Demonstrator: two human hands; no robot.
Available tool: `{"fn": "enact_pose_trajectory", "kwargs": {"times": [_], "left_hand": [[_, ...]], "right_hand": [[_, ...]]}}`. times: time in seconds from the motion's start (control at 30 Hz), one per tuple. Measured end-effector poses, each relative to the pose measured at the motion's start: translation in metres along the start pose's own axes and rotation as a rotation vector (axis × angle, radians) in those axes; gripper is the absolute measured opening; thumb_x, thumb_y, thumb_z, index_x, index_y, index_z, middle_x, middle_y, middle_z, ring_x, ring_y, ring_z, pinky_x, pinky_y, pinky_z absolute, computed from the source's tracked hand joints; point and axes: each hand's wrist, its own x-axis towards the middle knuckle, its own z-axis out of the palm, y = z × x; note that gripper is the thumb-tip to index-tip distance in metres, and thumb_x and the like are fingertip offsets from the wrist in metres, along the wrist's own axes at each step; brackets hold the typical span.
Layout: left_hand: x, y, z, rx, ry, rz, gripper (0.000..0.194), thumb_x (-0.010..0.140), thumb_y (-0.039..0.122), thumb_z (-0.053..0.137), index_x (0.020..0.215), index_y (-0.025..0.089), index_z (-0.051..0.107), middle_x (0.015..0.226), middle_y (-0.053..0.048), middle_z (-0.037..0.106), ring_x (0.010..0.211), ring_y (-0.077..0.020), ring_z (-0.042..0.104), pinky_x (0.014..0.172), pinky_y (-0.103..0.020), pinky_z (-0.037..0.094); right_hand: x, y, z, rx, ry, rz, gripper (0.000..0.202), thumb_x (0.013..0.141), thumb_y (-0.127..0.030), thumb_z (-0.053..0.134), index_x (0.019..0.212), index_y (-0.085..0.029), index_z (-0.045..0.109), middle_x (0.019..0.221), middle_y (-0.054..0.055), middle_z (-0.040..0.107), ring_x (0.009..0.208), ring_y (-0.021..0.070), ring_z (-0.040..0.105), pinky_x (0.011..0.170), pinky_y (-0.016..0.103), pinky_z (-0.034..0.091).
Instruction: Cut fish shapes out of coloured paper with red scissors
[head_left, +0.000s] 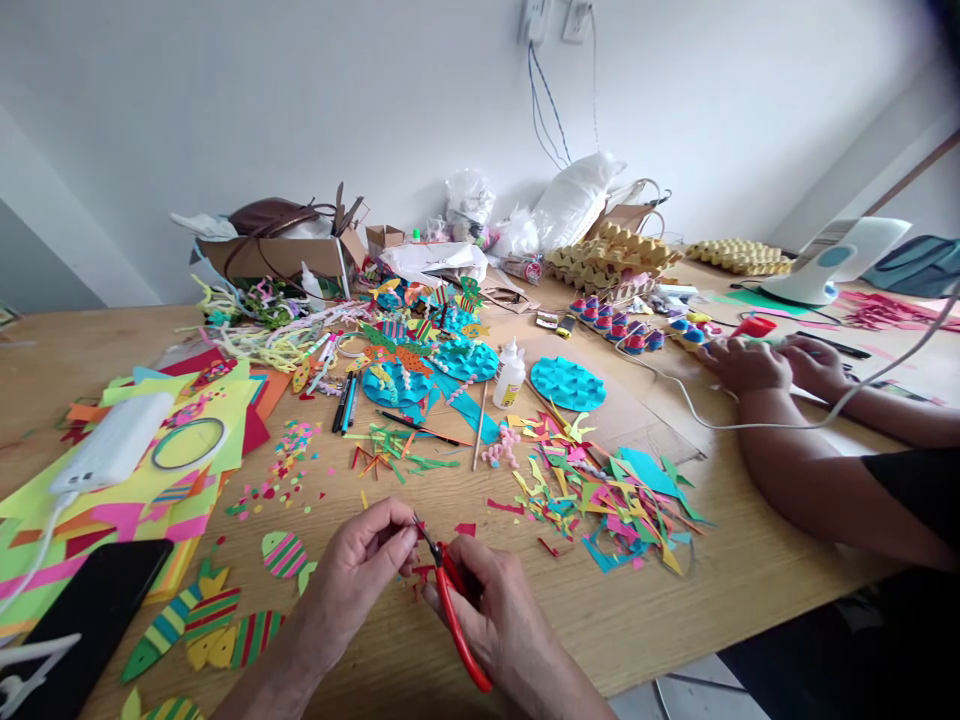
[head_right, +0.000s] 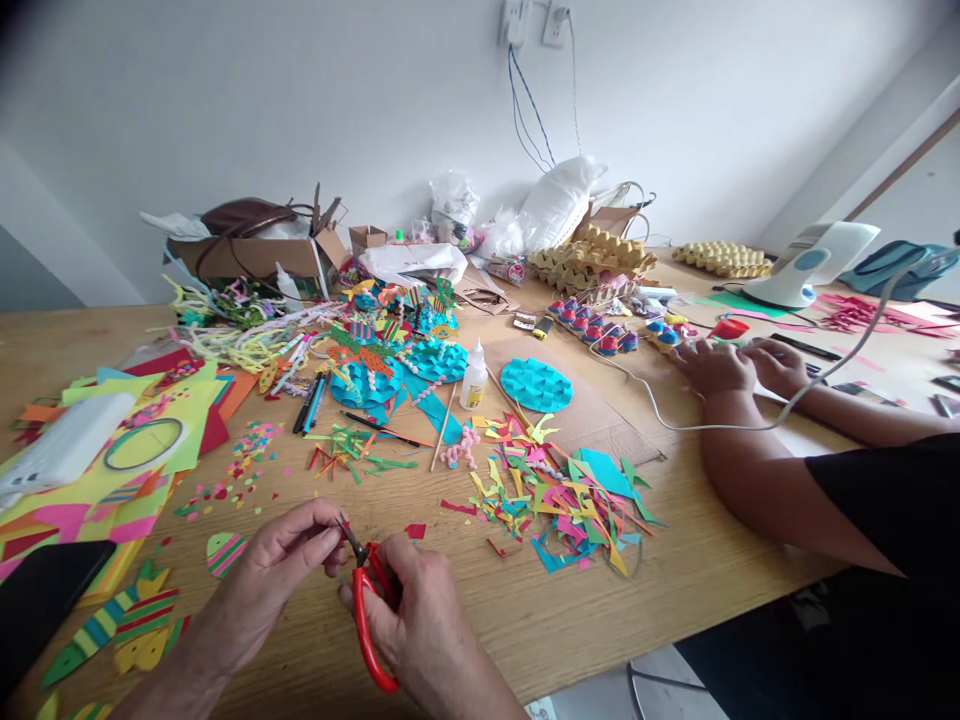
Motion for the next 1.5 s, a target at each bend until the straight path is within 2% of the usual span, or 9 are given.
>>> {"fn": "enact_pose_trajectory", "kwargs": {"times": [0.3, 0.77, 1.5], "left_hand": [[0.0010, -0.0010, -0.0001, 0.015, 0.015, -0.015, 0.014, 0.076, 0.029, 0.050, 0.069, 0.018, 0.057, 0.059, 0.004, 0.049, 0.059, -0.0134, 0.047, 0.057, -0.023, 0.038], [-0.0008, -0.0010, -0.0027, 0.010, 0.016, -0.016, 0.013, 0.078, 0.028, 0.050, 0.070, 0.019, 0.056, 0.060, 0.004, 0.048, 0.060, -0.0123, 0.046, 0.058, -0.022, 0.038], [-0.0016, -0.0034, -0.0059, -0.020, 0.040, -0.014, 0.013, 0.078, 0.029, 0.050, 0.070, 0.020, 0.055, 0.059, 0.005, 0.049, 0.059, -0.0124, 0.045, 0.058, -0.022, 0.039]], "right_hand": [[0.0012, 0.0034, 0.0007, -0.002, 0.005, 0.005, 0.028, 0.072, -0.034, 0.051, 0.056, -0.020, 0.032, 0.051, -0.006, 0.031, 0.048, 0.0084, 0.025, 0.044, 0.020, 0.018], [-0.0001, 0.0083, 0.0020, -0.040, -0.006, 0.010, 0.032, 0.073, -0.037, 0.051, 0.055, -0.020, 0.032, 0.050, -0.006, 0.031, 0.047, 0.0081, 0.026, 0.044, 0.020, 0.018], [-0.0013, 0.0088, 0.0026, -0.045, 0.000, 0.001, 0.032, 0.072, -0.036, 0.051, 0.052, -0.019, 0.031, 0.048, -0.006, 0.031, 0.046, 0.0074, 0.026, 0.042, 0.019, 0.019]]}}
